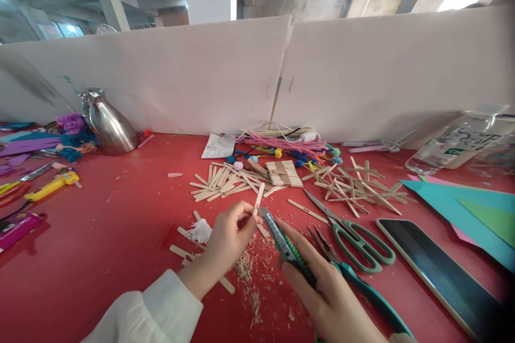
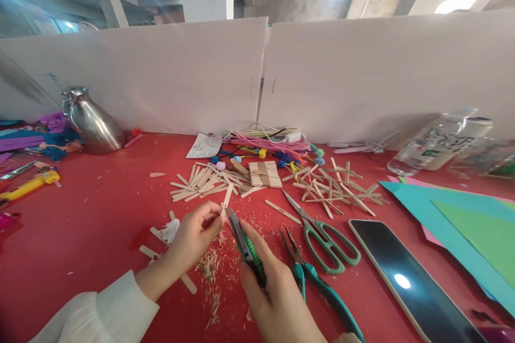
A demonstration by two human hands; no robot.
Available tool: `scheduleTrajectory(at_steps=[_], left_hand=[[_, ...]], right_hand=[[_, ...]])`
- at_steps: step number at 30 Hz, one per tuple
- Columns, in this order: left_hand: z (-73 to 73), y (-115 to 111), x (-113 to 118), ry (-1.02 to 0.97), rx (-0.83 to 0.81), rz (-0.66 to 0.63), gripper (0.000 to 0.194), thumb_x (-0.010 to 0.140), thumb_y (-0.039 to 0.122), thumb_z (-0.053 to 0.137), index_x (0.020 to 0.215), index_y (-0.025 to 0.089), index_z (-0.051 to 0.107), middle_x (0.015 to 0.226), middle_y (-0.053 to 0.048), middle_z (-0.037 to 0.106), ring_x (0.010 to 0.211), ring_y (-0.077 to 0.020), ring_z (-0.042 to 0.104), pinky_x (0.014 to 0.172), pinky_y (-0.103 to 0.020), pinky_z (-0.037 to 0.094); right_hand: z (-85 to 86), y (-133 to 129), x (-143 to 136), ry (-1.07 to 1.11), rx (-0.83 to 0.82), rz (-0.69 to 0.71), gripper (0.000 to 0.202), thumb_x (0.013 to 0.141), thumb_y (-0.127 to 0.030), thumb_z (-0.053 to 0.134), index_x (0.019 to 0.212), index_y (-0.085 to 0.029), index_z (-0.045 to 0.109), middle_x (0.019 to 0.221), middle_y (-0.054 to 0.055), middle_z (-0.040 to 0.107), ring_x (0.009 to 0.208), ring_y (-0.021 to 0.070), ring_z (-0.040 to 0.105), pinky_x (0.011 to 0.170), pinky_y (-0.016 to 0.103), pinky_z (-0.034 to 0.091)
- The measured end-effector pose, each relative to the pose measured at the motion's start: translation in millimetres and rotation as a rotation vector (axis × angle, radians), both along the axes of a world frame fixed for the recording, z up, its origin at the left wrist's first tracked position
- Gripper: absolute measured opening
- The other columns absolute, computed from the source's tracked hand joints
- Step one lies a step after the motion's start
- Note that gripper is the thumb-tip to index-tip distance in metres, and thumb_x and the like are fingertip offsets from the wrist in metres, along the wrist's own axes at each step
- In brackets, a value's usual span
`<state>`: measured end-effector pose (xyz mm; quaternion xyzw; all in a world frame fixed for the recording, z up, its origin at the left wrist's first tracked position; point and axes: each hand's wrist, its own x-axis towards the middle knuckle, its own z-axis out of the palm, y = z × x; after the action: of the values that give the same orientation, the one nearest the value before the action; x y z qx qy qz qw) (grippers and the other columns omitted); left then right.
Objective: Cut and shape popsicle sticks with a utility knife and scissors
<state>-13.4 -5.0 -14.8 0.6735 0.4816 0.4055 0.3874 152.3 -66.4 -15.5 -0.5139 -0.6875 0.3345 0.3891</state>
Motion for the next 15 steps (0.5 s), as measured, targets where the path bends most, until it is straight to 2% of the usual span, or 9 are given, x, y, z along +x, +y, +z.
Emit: scheduleTrajectory(at_steps=[3, 5, 7, 9, 11, 13, 15], left_hand=[[0.7, -0.6, 0.4, 0.032, 0.038, 0.002, 0.012, 0.084, 0.029, 0.046, 0.078, 0.019, 0.050, 0.062, 0.001, 0.057, 0.053, -0.0113, 0.054, 0.051, -0.021, 0.037], [0.5, -0.8, 0.3, 0.050, 0.062, 0.003, 0.013, 0.084, 0.030, 0.046, 0.077, 0.019, 0.049, 0.061, 0.002, 0.056, 0.054, -0.0115, 0.054, 0.051, -0.021, 0.037], [-0.4, -0.6, 0.1, 0.076, 0.074, 0.008, 0.015, 0.085, 0.032, 0.046, 0.077, 0.019, 0.049, 0.059, 0.002, 0.054, 0.053, -0.0117, 0.054, 0.050, -0.021, 0.038], [-1.4, -0.2, -0.1, 0.107, 0.083, 0.015, 0.017, 0.085, 0.034, 0.045, 0.078, 0.019, 0.049, 0.058, 0.003, 0.052, 0.052, -0.0119, 0.053, 0.049, -0.021, 0.037], [-2.1, 0.1, -0.4, 0.139, 0.094, 0.022, 0.019, 0.086, 0.036, 0.044, 0.079, 0.019, 0.051, 0.059, 0.002, 0.053, 0.053, -0.0121, 0.053, 0.049, -0.021, 0.037], [-1.9, -0.2, -0.7, 0.166, 0.110, 0.030, 0.020, 0.086, 0.036, 0.044, 0.079, 0.019, 0.052, 0.059, 0.002, 0.053, 0.052, -0.0117, 0.051, 0.048, -0.021, 0.036], [-0.7, -1.3, -0.7, 0.198, 0.126, 0.041, 0.020, 0.086, 0.034, 0.043, 0.078, 0.019, 0.052, 0.056, 0.003, 0.051, 0.049, -0.0110, 0.048, 0.047, -0.021, 0.034]], right_hand=[[1.7, -2.9, -3.6, 0.097, -0.103, -0.024, 0.048, 0.083, -0.033, 0.044, 0.131, -0.023, 0.045, 0.076, 0.000, 0.064, 0.055, 0.0127, 0.054, 0.052, 0.023, 0.048], [3.9, -5.4, -6.4, 0.163, -0.170, -0.055, 0.050, 0.083, -0.036, 0.045, 0.131, -0.024, 0.045, 0.067, -0.002, 0.059, 0.043, 0.0097, 0.042, 0.038, 0.020, 0.039], [5.9, -7.1, -8.3, 0.203, -0.216, -0.070, 0.051, 0.083, -0.037, 0.045, 0.133, -0.025, 0.043, 0.056, -0.005, 0.050, 0.038, 0.0089, 0.034, 0.032, 0.019, 0.031], [7.0, -7.5, -8.8, 0.206, -0.240, -0.066, 0.052, 0.083, -0.037, 0.045, 0.133, -0.025, 0.042, 0.050, -0.008, 0.040, 0.037, 0.0091, 0.030, 0.031, 0.019, 0.028], [6.8, -6.9, -7.9, 0.184, -0.242, -0.049, 0.052, 0.082, -0.035, 0.045, 0.133, -0.025, 0.042, 0.050, -0.008, 0.036, 0.039, 0.0091, 0.029, 0.032, 0.018, 0.028], [5.6, -6.1, -6.2, 0.142, -0.211, -0.038, 0.051, 0.083, -0.033, 0.044, 0.133, -0.025, 0.042, 0.051, -0.008, 0.038, 0.040, 0.0091, 0.031, 0.034, 0.018, 0.032], [4.3, -5.6, -4.2, 0.077, -0.148, -0.029, 0.049, 0.084, -0.031, 0.043, 0.133, -0.024, 0.042, 0.055, -0.007, 0.046, 0.042, 0.0095, 0.039, 0.040, 0.019, 0.040]])
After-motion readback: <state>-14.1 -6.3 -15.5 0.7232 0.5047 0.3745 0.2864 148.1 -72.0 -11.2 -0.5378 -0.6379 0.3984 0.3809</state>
